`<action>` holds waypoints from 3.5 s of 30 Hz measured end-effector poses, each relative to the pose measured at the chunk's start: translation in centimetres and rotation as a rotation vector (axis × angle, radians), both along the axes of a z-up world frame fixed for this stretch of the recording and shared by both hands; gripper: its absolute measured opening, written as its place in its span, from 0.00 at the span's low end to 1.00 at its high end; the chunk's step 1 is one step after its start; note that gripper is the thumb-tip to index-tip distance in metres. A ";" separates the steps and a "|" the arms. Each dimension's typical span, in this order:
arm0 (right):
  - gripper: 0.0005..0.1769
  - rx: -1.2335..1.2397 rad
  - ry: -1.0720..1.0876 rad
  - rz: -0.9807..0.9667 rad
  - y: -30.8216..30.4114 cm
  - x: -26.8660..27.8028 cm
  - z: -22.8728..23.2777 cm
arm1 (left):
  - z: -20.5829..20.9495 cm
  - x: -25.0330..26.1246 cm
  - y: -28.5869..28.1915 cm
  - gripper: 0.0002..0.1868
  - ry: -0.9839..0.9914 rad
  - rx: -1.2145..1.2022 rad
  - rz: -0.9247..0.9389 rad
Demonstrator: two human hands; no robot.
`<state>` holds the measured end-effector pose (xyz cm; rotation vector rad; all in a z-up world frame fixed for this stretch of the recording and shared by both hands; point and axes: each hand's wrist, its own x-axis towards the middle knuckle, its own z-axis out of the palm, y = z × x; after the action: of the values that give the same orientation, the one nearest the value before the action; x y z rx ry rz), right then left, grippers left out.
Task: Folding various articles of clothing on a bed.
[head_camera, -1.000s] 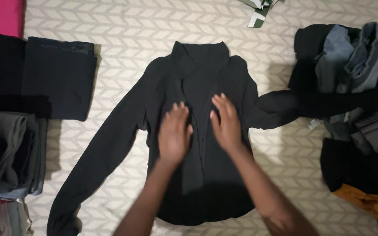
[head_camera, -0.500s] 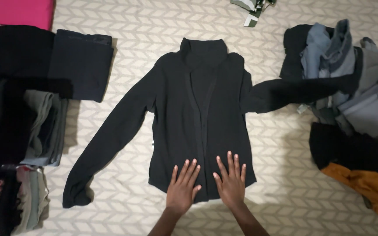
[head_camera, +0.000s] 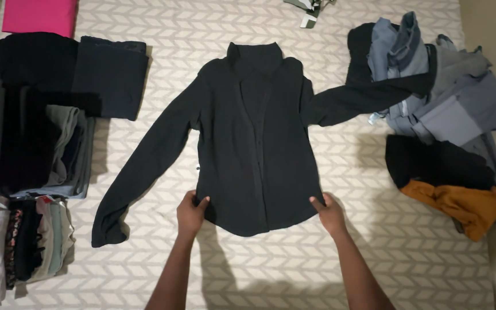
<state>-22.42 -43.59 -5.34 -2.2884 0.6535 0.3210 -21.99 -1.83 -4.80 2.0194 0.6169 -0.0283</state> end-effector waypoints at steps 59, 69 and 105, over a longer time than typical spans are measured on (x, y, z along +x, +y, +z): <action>0.25 0.949 -0.455 -0.842 -12.4 24.4 -7.2 | -1.1 10.2 -22.3 0.35 -0.234 0.735 -0.856; 0.22 1.218 -0.364 -0.890 -11.6 22.6 -4.0 | 0.7 20.0 -24.7 0.18 -0.412 0.456 -0.646; 0.32 1.020 -0.775 -0.284 -14.4 22.7 6.7 | -1.2 18.7 -27.7 0.32 -0.302 0.620 -0.805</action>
<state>0.24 -58.01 1.38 -1.1593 0.2753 -0.3174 -3.27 -29.48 -6.00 2.6764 -0.4660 -0.0119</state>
